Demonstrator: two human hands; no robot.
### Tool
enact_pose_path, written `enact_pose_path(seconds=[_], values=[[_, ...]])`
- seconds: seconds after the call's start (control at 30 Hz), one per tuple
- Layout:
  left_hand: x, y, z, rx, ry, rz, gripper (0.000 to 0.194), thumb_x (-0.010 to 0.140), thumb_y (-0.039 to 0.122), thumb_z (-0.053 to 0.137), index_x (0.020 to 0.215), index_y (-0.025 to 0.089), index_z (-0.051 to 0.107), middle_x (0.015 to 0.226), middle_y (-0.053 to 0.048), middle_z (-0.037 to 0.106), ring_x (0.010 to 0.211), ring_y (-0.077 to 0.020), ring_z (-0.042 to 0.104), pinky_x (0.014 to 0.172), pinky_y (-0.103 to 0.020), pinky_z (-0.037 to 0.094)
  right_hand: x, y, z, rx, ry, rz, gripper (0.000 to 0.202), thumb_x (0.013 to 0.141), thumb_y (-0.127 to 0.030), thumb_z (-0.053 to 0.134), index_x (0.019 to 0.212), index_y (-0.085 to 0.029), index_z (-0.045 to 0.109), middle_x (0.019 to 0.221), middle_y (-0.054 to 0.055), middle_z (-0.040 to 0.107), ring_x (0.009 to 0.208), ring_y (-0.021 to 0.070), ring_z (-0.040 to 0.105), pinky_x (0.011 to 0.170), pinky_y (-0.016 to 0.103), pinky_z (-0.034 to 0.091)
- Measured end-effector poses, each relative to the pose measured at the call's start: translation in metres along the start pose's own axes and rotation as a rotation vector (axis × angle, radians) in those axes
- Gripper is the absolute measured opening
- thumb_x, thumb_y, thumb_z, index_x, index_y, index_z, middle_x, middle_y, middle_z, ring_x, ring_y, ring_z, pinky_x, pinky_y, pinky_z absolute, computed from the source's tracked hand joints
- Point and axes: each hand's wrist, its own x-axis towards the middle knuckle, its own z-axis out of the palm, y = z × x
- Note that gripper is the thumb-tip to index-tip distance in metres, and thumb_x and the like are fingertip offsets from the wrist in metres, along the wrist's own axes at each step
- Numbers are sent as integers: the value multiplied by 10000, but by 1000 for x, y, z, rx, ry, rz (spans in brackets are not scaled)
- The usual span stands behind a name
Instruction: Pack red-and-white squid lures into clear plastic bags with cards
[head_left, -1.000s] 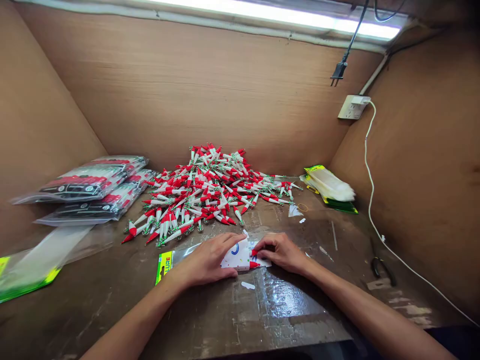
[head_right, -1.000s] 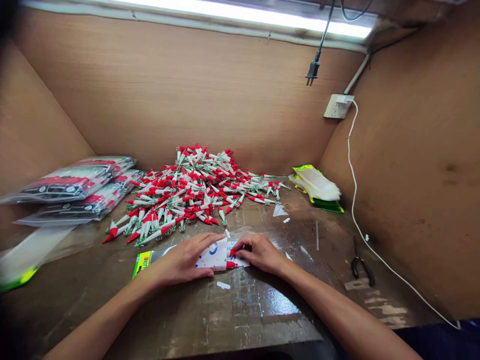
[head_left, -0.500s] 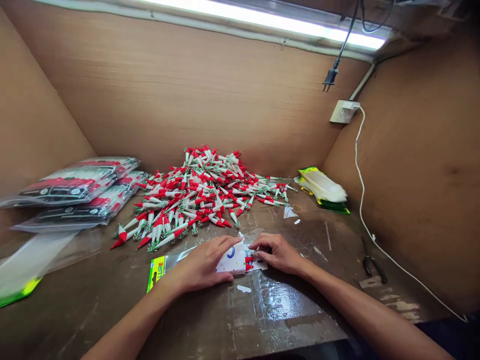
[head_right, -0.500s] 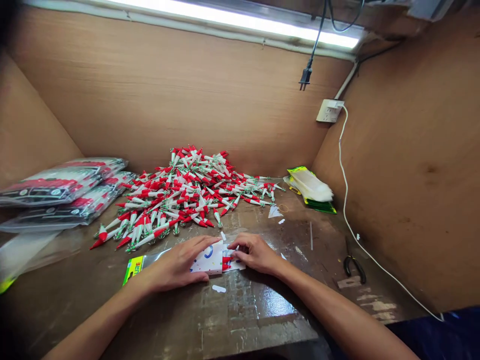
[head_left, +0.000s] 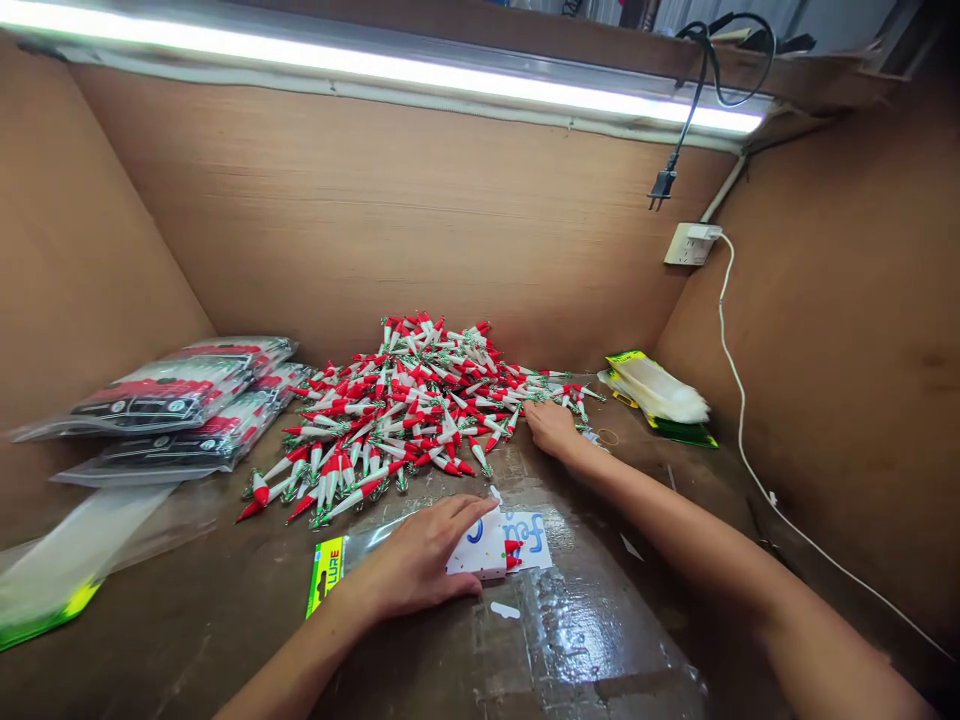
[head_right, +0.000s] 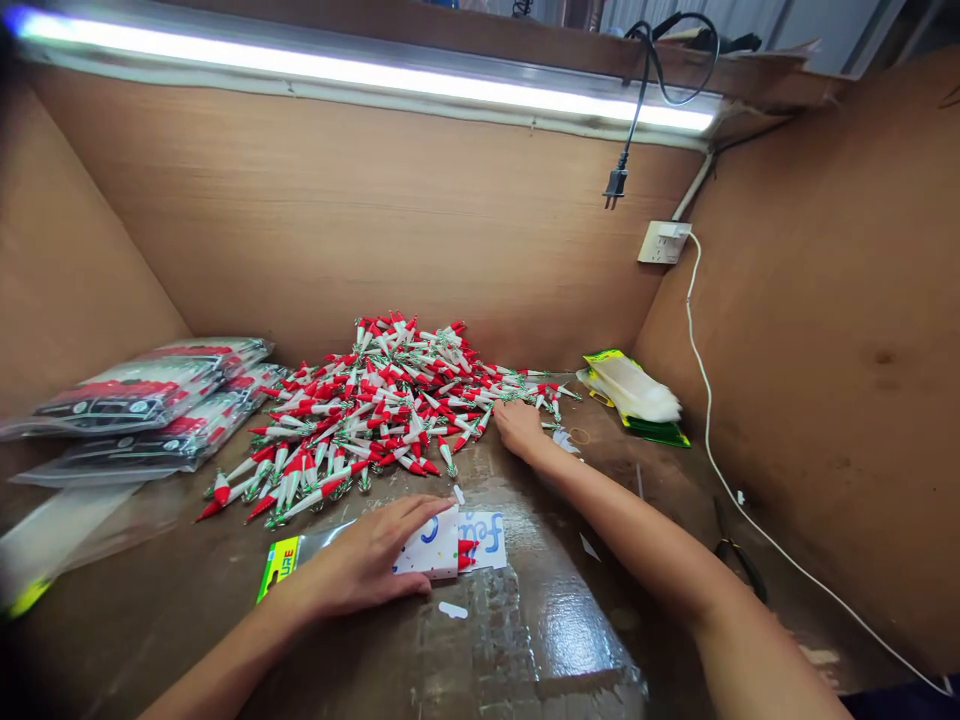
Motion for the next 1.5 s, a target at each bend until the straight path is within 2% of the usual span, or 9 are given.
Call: enact_pose_path(seconds=[0.2,0.3,0.4,0.57,0.67,0.83,1.2,1.37,1.5], values=[[0,-3,2,1,5,23,866,798,402,792,1530,372,331,1492,-69,495,1306,-321,523,1075,-456,434,-36,13,-29,211,123,-53,357,925,-167,521,1268,-195,616,1112,100,708,987,217,653,873,326,494],[0,-5,4,7,19,21,875,793,398,800,1531,372,331,1497,-70,493,1306,-328,524,1077,-463,435,-65,26,-35,739,126,25,316,882,-289,616,1166,-162,671,920,44,716,770,169,646,706,281,515],[0,-5,4,8,20,29,841,820,404,774,1533,368,330,1507,-65,487,1314,-320,520,1080,-453,435,-91,35,-26,1263,106,188,299,774,-331,776,1005,-152,715,806,14,710,670,131,615,637,244,507],[2,-2,1,4,6,37,793,847,426,742,1530,373,342,1522,-59,469,1321,-319,515,1087,-460,433,-105,46,-9,1695,236,382,350,666,-277,902,945,-188,710,841,-9,728,737,104,673,699,198,563],[2,-2,1,13,-9,17,791,856,410,734,1534,373,328,1537,-57,453,1337,-314,500,1094,-472,430,-100,54,-3,1775,254,451,327,683,-276,897,925,-203,690,809,-19,723,704,101,690,642,183,595],[3,-3,1,11,-8,15,798,848,411,743,1533,374,334,1523,-63,467,1333,-322,501,1095,-489,428,-97,62,9,1866,196,558,229,722,-153,854,844,-195,665,802,-1,734,718,125,734,629,179,642],[4,0,-1,-57,34,29,810,818,526,766,1514,365,384,1503,-69,494,1312,-323,524,1082,-471,440,-102,49,17,1942,47,560,261,716,-101,863,867,-188,669,838,8,746,787,133,757,686,159,648],[7,-3,-6,-89,221,-35,448,1015,449,521,1444,324,488,1419,-59,582,1266,-257,567,1092,-438,433,-105,46,14,1958,-14,536,254,719,-96,856,893,-174,687,849,18,752,786,130,761,699,148,639],[10,-5,-8,-138,324,-86,381,1023,439,506,1381,316,555,1321,-42,658,1186,-242,628,1020,-402,494,-106,42,11,1962,-70,504,248,739,-96,838,925,-168,692,921,39,764,791,132,762,702,159,642]])
